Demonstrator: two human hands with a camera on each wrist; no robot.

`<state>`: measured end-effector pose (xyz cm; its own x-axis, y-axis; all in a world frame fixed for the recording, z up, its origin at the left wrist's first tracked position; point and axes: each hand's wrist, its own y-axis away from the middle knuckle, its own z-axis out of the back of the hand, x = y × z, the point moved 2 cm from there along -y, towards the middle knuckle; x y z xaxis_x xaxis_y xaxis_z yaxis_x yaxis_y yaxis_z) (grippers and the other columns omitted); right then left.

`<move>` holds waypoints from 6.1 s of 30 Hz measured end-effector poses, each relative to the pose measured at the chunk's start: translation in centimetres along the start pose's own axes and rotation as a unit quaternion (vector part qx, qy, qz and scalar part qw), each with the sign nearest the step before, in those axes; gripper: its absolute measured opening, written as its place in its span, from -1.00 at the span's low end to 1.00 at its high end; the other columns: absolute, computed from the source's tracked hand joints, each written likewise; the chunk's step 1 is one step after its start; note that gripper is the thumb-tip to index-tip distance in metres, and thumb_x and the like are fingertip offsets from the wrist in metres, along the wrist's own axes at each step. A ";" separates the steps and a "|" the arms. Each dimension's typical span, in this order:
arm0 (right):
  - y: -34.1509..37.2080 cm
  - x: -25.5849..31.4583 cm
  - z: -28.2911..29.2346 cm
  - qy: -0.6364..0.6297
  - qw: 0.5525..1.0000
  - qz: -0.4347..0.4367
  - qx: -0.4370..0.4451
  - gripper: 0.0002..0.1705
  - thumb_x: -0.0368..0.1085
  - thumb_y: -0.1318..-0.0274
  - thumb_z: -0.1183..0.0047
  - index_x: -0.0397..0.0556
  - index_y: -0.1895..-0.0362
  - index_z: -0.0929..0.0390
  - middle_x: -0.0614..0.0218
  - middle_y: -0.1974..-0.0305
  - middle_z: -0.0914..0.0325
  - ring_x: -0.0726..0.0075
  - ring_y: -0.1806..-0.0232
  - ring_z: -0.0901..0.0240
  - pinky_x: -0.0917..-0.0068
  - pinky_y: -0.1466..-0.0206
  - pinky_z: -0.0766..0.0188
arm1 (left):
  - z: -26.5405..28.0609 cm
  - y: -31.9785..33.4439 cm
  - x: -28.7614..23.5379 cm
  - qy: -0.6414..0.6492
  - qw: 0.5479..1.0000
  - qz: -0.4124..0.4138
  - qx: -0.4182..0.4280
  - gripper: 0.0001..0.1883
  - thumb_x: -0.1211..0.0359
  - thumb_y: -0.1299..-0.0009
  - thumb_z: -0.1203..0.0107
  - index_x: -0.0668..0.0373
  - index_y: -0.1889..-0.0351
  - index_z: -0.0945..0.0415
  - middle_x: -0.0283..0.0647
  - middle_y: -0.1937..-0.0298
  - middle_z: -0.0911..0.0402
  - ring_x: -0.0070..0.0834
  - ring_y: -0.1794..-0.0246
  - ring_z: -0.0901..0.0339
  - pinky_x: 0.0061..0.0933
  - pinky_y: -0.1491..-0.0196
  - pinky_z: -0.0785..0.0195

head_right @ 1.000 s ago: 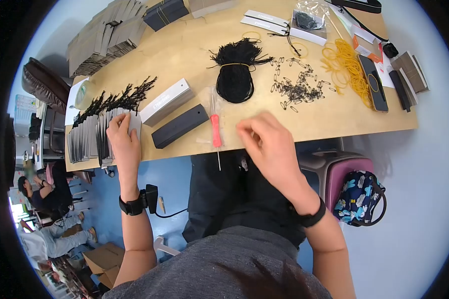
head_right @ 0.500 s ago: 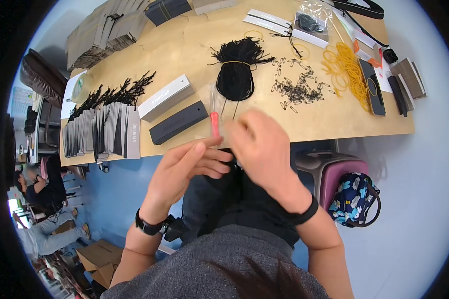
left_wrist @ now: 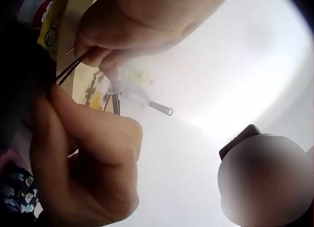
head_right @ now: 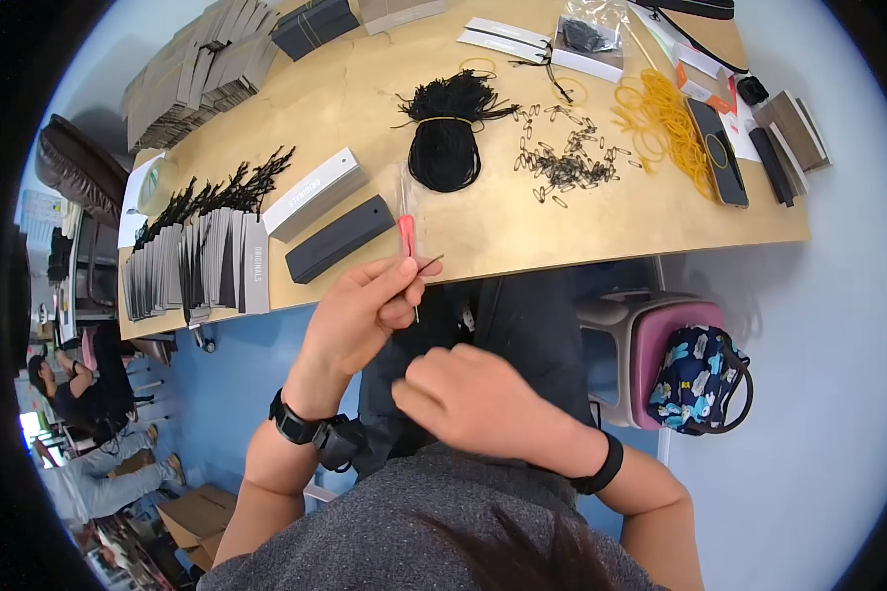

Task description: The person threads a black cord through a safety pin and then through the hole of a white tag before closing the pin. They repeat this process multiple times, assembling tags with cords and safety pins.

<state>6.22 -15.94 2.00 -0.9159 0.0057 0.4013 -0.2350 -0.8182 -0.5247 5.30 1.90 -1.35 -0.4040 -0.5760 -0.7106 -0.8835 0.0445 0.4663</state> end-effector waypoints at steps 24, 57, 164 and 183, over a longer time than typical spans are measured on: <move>-1.5 -5.1 4.0 -0.278 0.930 -0.239 0.018 -0.73 -0.41 -0.15 -0.24 -0.10 0.07 -0.50 0.30 0.14 -0.44 0.41 0.32 -0.50 0.45 0.26 -0.45 | -1.7 4.8 -0.5 -0.315 0.945 -0.079 0.022 -0.81 0.40 -0.50 -0.13 0.30 0.11 -0.72 -0.42 0.32 -0.54 -0.69 0.28 -0.37 -0.60 0.18 -0.23; -0.2 -6.8 2.4 -0.507 0.715 -0.480 -0.036 -0.70 -0.16 -0.41 -0.10 -0.18 0.22 -0.60 0.56 0.46 -0.46 0.72 0.50 -0.29 0.69 0.43 -0.23 | -1.1 2.3 1.2 -0.077 0.983 -0.122 -0.113 -0.89 0.45 -0.43 -0.23 0.30 0.15 -0.65 -0.42 0.38 -0.59 -0.78 0.51 -0.20 -0.68 0.44 -0.01; -2.5 -3.2 3.7 -0.012 0.979 -0.197 -0.057 -0.83 -0.43 -0.03 -0.28 -0.05 0.37 -0.50 0.27 0.40 -0.38 0.13 0.44 -0.48 0.28 0.40 -0.42 | -1.5 2.2 1.2 0.053 0.989 -0.139 0.021 -0.81 0.50 -0.36 -0.31 0.30 0.07 -0.71 -0.31 0.24 -0.67 -0.64 0.30 -0.47 -0.61 0.23 -0.30; -1.1 -3.5 2.0 -0.268 0.894 -0.352 -0.073 -0.84 -0.38 -0.12 -0.33 -0.17 0.33 -0.60 0.34 0.42 -0.40 0.52 0.50 -0.38 0.51 0.42 -0.31 | -1.8 2.8 0.5 -0.149 0.954 -0.257 -0.042 -0.88 0.55 -0.39 -0.25 0.33 0.14 -0.66 -0.32 0.24 -0.66 -0.56 0.24 -0.57 -0.51 0.01 -0.43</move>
<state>10.32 -16.17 2.72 -0.2467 0.1812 0.9520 -0.7676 -0.6362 -0.0779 3.04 0.23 0.54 0.0163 -0.2458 -0.9692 -0.9663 -0.2530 0.0479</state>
